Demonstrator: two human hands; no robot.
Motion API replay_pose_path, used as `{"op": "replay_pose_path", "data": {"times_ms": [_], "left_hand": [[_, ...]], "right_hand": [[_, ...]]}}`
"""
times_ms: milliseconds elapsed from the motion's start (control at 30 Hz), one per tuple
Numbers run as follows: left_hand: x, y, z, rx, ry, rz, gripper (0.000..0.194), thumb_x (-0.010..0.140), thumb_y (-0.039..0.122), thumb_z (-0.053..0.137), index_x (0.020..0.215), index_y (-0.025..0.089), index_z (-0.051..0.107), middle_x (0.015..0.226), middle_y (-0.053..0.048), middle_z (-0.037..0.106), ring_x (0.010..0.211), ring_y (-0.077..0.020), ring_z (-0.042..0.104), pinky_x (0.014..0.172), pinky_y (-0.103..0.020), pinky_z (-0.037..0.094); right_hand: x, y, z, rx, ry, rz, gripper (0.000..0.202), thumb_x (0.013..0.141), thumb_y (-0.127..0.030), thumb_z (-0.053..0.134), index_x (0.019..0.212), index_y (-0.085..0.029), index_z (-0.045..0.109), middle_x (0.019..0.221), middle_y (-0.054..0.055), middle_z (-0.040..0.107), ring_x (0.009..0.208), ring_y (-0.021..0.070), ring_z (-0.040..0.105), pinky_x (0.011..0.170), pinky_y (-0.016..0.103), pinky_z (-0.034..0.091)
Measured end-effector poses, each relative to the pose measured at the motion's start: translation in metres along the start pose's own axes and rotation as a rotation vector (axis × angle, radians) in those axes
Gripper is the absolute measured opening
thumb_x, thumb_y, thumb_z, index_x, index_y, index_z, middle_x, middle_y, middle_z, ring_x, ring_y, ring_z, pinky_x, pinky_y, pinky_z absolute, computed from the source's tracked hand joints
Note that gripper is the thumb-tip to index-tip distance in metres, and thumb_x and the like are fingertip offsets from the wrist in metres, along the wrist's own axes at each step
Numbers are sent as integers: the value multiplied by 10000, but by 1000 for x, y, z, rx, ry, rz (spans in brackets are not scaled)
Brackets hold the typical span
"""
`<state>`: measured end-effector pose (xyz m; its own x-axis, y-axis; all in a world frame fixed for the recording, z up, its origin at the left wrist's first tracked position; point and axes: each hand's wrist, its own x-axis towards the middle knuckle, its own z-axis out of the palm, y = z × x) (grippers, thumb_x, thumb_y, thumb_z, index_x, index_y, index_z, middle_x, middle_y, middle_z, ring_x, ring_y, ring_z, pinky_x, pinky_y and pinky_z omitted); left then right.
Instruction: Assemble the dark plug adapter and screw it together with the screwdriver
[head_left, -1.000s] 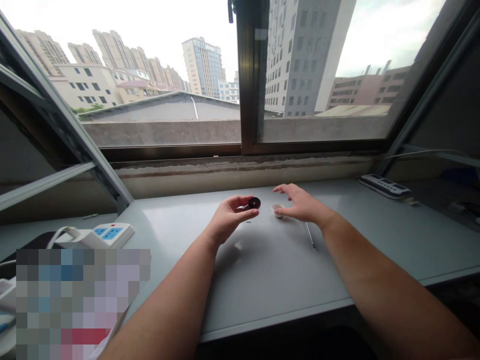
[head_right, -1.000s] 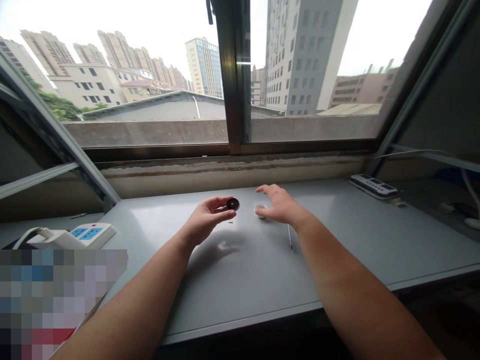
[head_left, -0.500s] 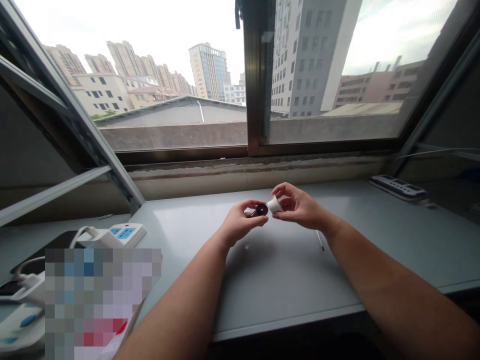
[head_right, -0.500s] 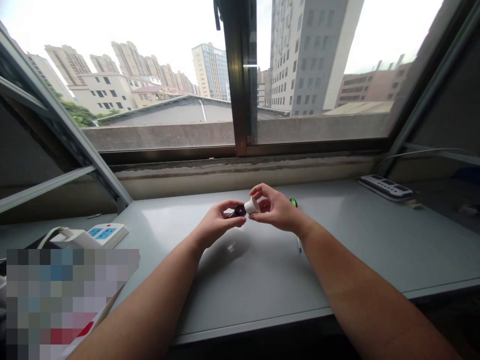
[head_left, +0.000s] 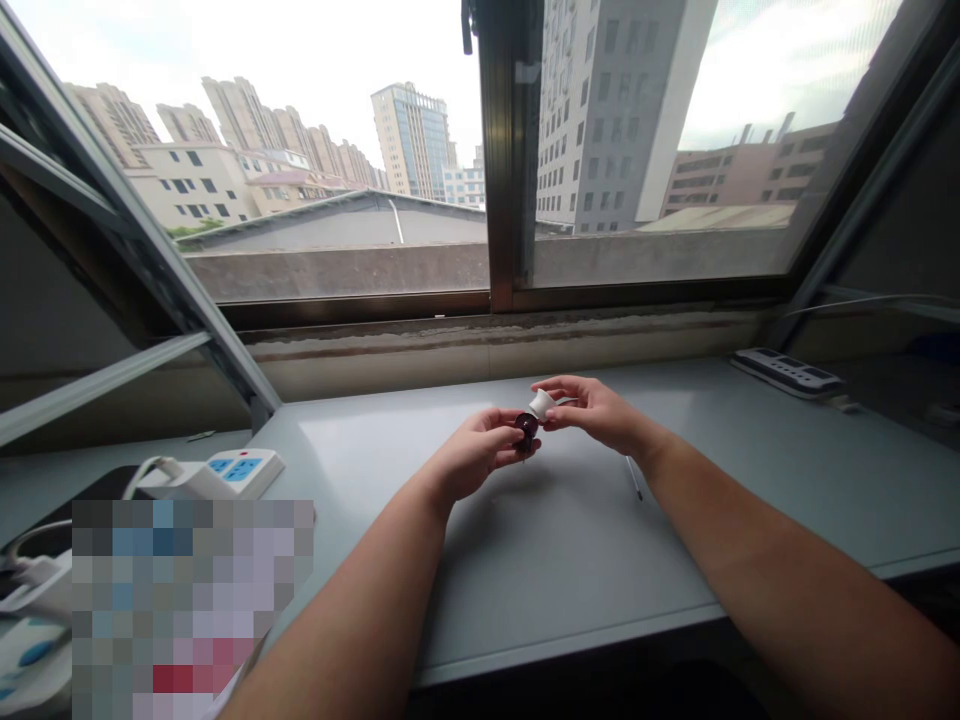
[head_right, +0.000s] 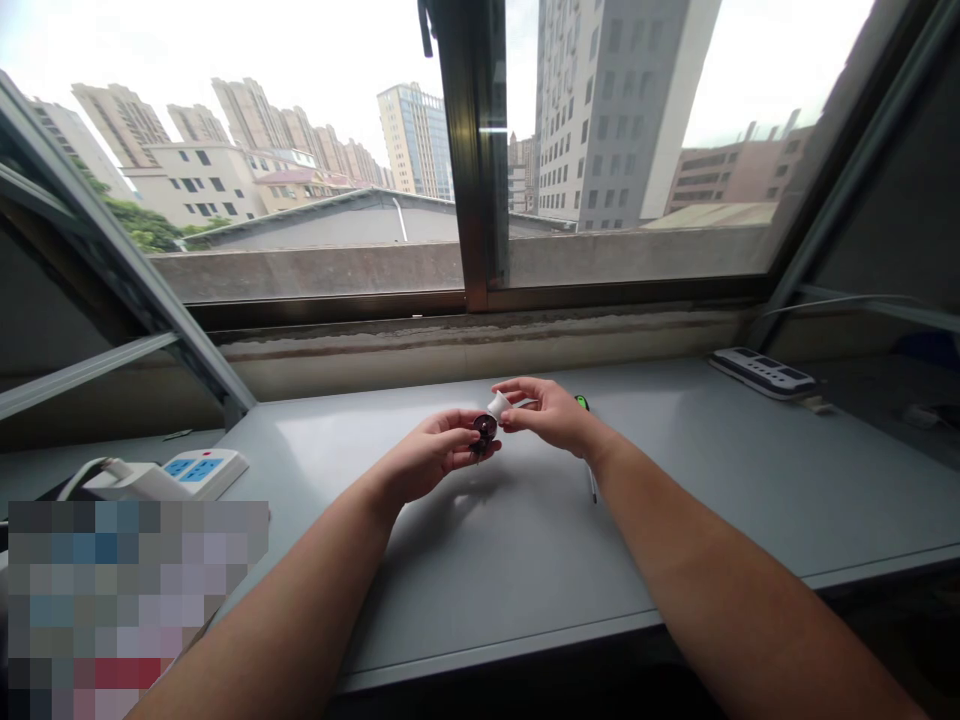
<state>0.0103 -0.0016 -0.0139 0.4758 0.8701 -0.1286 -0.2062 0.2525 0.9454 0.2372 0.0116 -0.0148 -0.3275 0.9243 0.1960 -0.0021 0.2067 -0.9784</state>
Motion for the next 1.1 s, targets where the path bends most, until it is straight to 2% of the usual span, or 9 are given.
{"op": "replay_pose_path", "data": {"times_ms": [133,300,400,500,600,700,867,967,1100], "left_hand": [[0,1,0,22,10,5,384,748,201,866,1076,132,680,1041,-113,738,937,-219,757,981,-407,573],[-1,0,2,45,25,17,396,741,214,884,1054,135,655,1040,-103,728,910,-206,753,940,-394,574],[-1,0,3,73,18,33,430,732,245,900,1061,135,647,1050,-108,726,906,-193,740,931,-389,563],[-1,-1,4,109,13,41,482,711,279,922,1075,132,643,1053,-113,723,917,-191,729,928,-391,552],[0,-3,4,147,46,53,507,701,306,933,1077,139,637,1061,-108,717,916,-189,724,913,-389,550],[1,-4,4,202,68,70,530,692,316,937,1089,141,632,1075,-108,713,907,-186,720,877,-367,547],[0,-2,4,332,87,151,568,683,378,939,1104,140,641,1099,-113,707,861,-184,705,804,-353,554],[-1,0,5,351,53,214,541,710,415,918,1088,141,644,1098,-105,699,828,-179,705,772,-346,563],[-2,3,5,353,-25,282,538,722,365,915,1153,163,663,1134,-97,703,854,-180,711,776,-322,565]], "right_hand": [[1,4,-2,-93,3,0,555,758,-359,863,1270,-206,711,1139,91,705,902,193,740,924,427,627],[1,4,-1,-211,-16,-40,545,767,-397,851,1253,-190,715,1115,105,721,852,197,746,809,370,631],[-1,1,2,-250,-19,-60,527,768,-374,842,1244,-191,709,1075,99,746,828,198,747,761,348,633],[-4,-2,7,-269,-30,-90,508,772,-334,826,1241,-189,695,995,84,771,866,224,758,783,364,643],[-6,-4,11,-351,-7,-163,483,752,-307,828,1205,-194,707,1007,84,762,871,234,758,786,371,647],[-6,-6,14,-475,21,-260,425,739,-283,825,1146,-199,736,1062,80,708,852,206,732,798,358,639],[-7,-13,16,-668,-1,-372,338,757,-230,801,1091,-227,746,970,48,666,847,190,676,805,341,589],[-10,-19,18,-772,-3,-443,300,790,-217,777,1085,-250,730,957,35,658,854,189,650,802,327,541],[-13,-24,23,-821,4,-494,286,813,-203,756,1091,-244,707,953,28,608,828,171,616,769,304,505]]}}
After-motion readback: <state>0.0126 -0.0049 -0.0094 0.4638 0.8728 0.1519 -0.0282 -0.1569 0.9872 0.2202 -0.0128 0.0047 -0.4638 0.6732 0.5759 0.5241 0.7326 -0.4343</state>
